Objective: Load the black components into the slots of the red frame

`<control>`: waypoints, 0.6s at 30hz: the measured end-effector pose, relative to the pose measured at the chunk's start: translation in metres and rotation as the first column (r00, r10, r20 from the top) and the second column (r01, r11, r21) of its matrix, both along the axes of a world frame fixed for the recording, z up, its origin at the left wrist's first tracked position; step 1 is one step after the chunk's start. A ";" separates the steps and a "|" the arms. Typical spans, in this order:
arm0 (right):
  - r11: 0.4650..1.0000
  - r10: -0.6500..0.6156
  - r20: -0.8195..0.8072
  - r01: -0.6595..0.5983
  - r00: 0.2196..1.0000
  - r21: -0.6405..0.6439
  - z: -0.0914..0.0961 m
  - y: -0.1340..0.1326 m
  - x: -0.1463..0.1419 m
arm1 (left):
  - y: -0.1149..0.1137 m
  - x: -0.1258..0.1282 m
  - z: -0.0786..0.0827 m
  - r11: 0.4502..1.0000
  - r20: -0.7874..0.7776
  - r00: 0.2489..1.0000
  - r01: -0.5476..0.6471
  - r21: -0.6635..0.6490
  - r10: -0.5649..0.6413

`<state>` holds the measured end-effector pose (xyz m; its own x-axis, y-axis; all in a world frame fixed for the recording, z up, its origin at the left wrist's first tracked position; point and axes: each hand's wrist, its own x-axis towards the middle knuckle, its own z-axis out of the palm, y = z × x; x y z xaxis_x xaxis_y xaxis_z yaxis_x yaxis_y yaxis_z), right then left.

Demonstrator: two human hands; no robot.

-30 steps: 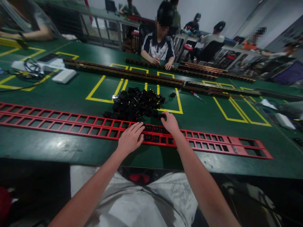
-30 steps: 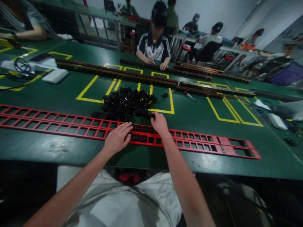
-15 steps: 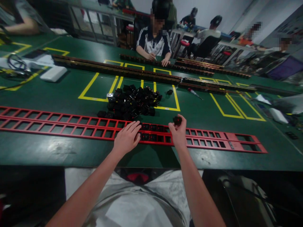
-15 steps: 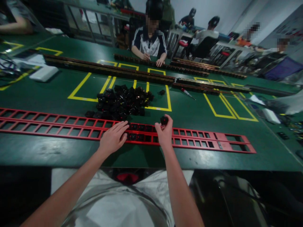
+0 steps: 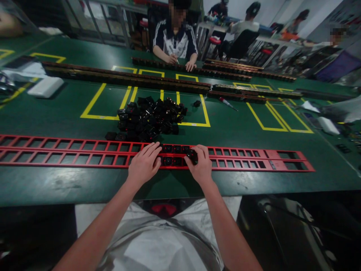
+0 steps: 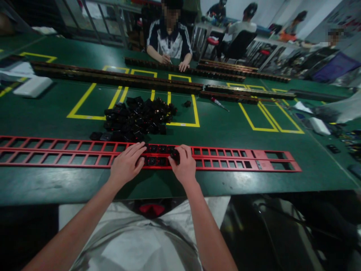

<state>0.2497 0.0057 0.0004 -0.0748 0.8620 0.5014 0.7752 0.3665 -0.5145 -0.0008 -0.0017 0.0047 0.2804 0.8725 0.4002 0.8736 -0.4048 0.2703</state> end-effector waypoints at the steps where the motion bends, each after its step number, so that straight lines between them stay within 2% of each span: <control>1: 1.000 0.019 -0.009 -0.019 1.000 0.010 0.000 -0.003 0.002 | 0.000 0.000 0.000 1.000 0.000 1.000 -0.001 -0.004 0.001; 4: 0.998 0.062 -0.011 -0.062 0.998 0.031 -0.005 -0.009 0.005 | 0.000 0.000 0.001 1.000 -0.007 1.000 -0.003 -0.005 0.003; 8: 0.998 0.059 0.039 -0.060 0.997 0.018 -0.010 -0.011 0.005 | 0.000 0.000 0.002 1.000 -0.017 1.000 -0.002 0.011 0.002; 14: 0.987 0.131 0.091 -0.139 0.987 0.084 -0.003 -0.011 0.004 | 0.001 0.000 -0.001 1.000 -0.018 1.000 0.001 0.006 -0.001; 18: 0.987 0.143 0.123 -0.151 0.982 0.059 0.000 -0.013 0.004 | 0.000 0.000 -0.001 1.000 -0.013 1.000 -0.001 0.009 0.001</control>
